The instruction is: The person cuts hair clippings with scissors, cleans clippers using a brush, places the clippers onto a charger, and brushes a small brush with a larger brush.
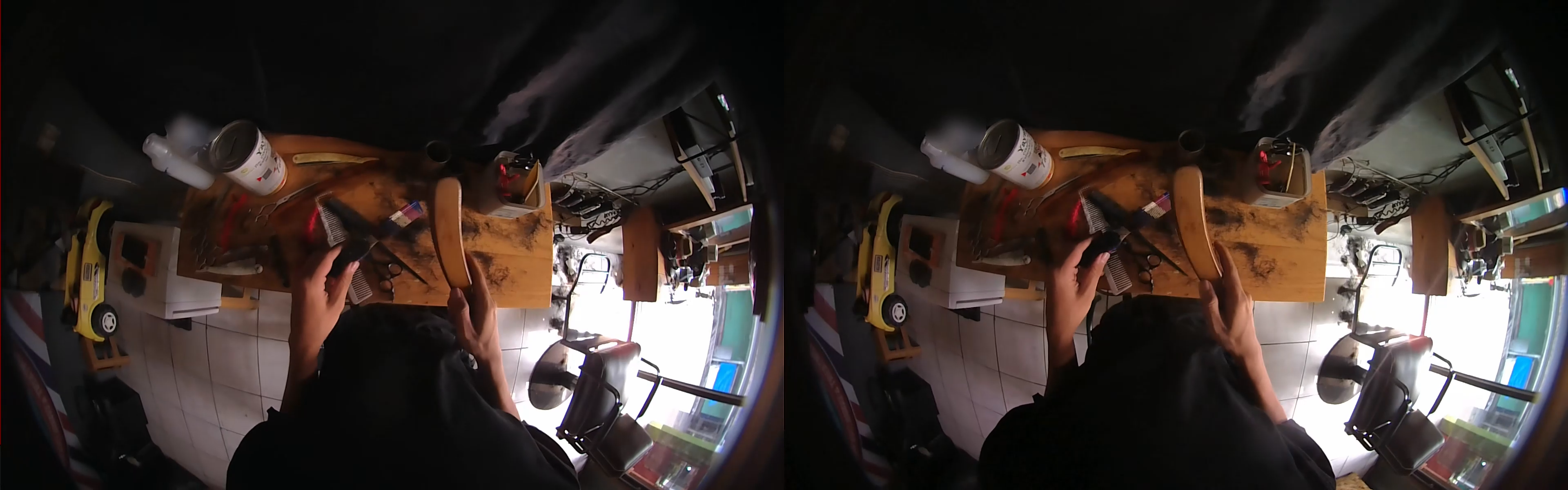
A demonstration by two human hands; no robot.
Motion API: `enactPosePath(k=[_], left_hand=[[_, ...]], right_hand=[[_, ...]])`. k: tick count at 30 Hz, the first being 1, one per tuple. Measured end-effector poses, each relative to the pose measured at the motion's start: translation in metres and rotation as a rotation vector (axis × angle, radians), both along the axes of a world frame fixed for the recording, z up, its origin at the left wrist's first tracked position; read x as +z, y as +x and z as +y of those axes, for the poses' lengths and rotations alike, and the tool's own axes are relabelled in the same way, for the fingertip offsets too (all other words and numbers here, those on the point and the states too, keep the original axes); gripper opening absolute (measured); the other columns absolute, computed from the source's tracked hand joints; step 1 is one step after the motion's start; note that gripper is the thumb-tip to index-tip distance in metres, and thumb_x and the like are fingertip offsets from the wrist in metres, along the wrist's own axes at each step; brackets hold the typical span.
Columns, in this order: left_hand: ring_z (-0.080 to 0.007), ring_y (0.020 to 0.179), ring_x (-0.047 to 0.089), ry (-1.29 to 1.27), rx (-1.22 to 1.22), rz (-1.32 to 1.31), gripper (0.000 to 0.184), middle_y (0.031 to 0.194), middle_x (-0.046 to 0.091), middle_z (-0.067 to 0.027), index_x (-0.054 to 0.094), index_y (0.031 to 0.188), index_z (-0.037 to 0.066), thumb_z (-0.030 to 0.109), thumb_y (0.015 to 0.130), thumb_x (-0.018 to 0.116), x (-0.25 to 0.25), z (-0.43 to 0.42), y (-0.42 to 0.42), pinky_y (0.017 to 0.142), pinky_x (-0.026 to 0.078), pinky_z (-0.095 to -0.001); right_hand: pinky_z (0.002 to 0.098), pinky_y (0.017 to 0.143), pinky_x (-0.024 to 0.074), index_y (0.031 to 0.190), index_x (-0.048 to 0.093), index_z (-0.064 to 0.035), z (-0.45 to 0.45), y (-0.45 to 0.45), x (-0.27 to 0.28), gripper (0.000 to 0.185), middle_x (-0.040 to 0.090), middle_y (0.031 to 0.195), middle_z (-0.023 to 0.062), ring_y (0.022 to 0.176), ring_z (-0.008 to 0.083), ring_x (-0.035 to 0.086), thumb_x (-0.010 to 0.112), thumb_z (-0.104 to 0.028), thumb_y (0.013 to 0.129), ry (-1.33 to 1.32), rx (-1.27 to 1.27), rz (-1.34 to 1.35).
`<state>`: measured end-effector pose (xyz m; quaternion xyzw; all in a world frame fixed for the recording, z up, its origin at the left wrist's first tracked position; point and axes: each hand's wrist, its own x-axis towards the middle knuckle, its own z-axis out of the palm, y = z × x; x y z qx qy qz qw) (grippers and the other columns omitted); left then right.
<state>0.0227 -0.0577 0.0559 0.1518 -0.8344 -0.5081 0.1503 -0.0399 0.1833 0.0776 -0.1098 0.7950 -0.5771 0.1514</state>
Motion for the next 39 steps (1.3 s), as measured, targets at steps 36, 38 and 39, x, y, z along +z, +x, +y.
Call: enactPosePath(k=[36,38,39], left_hand=[[-0.0113,0.081,0.063,0.406,0.158,0.111,0.036,0.099,0.066,-0.0097,0.053,0.128,-0.005,0.004,0.095,0.059,-0.009,0.002,0.007,0.076,0.052,-0.0241],[-0.0113,0.081,0.063,0.469,0.141,0.114,0.036,0.099,0.066,-0.0094,0.053,0.129,-0.005,0.005,0.095,0.059,-0.015,0.004,0.006,0.076,0.052,-0.0241],[-0.0113,0.081,0.063,0.475,0.144,0.120,0.036,0.099,0.066,-0.0091,0.053,0.129,-0.005,0.005,0.095,0.059,-0.013,0.006,0.004,0.076,0.052,-0.0241]], right_hand=[[0.0431,0.081,0.0527,0.141,0.043,-0.0124,-0.037,-0.061,0.019,0.053,0.065,0.109,0.0223,0.104,0.0401,0.060,0.062,-0.015,0.092,0.324,0.086,0.119],[0.0420,0.077,0.0544,0.141,0.043,-0.0102,-0.031,-0.060,0.005,0.052,0.066,0.107,0.0229,0.099,0.0387,0.064,0.061,-0.016,0.093,0.205,0.111,0.282],[0.0412,0.076,0.0548,0.140,0.043,-0.0089,-0.030,-0.057,0.005,0.051,0.066,0.107,0.0232,0.097,0.0378,0.065,0.061,-0.016,0.092,0.181,0.149,0.283]])
